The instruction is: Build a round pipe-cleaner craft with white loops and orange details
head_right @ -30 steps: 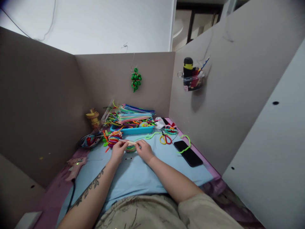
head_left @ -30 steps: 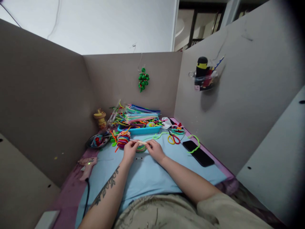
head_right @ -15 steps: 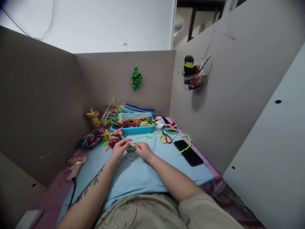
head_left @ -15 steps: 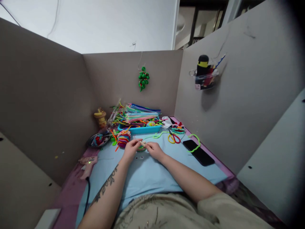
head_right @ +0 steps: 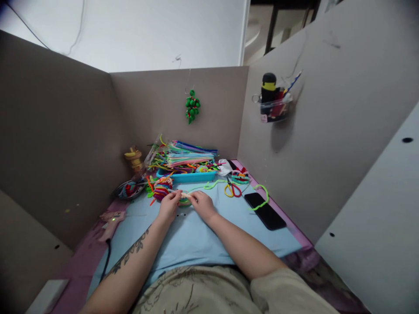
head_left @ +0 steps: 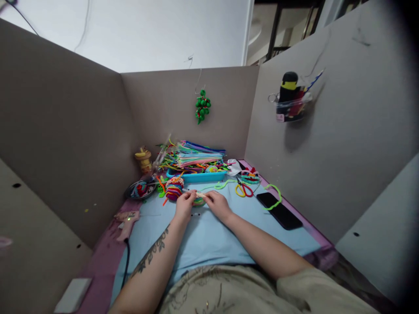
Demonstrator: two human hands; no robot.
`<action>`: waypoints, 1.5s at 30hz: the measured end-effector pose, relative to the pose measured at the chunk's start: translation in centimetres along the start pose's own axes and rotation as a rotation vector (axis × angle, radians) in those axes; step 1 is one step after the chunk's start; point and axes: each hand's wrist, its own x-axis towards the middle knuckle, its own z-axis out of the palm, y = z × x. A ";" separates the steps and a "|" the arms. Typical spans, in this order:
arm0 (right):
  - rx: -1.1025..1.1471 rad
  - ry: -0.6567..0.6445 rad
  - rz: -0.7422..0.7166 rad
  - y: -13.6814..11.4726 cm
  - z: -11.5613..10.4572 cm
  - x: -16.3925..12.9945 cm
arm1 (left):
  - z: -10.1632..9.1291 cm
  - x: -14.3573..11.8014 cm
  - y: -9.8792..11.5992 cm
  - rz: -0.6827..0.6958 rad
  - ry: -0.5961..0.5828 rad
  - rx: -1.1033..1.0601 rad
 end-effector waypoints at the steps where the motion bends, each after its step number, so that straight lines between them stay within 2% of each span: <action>1: -0.033 0.002 -0.002 0.0 0.0 0.0 | 0.0 0.0 -0.2 -0.008 0.004 -0.018; 5: -0.136 0.005 -0.036 -0.3 -0.1 -0.2 | 0.2 0.0 -0.2 -0.002 0.039 -0.025; 11: -0.184 0.015 -0.070 -0.5 -0.4 -0.2 | 0.4 -0.8 1.1 0.135 0.061 0.130; 18: -0.171 0.001 -0.091 -0.5 -0.3 -0.2 | 0.3 -0.9 1.1 0.217 0.090 0.089; 24: -0.165 -0.004 -0.081 -0.5 -0.3 -0.3 | 0.0 -0.4 0.5 0.176 0.162 0.109; 30: -0.134 -0.010 -0.073 -0.6 -0.2 -0.3 | 0.1 -0.4 0.9 0.173 0.190 0.116; 36: -0.072 0.002 -0.029 -0.2 -0.1 -0.2 | 0.1 -0.4 1.3 0.191 0.111 0.049; 45: 0.046 -0.031 -0.025 -0.2 -0.4 0.0 | 0.4 -0.9 2.1 0.114 -0.144 0.034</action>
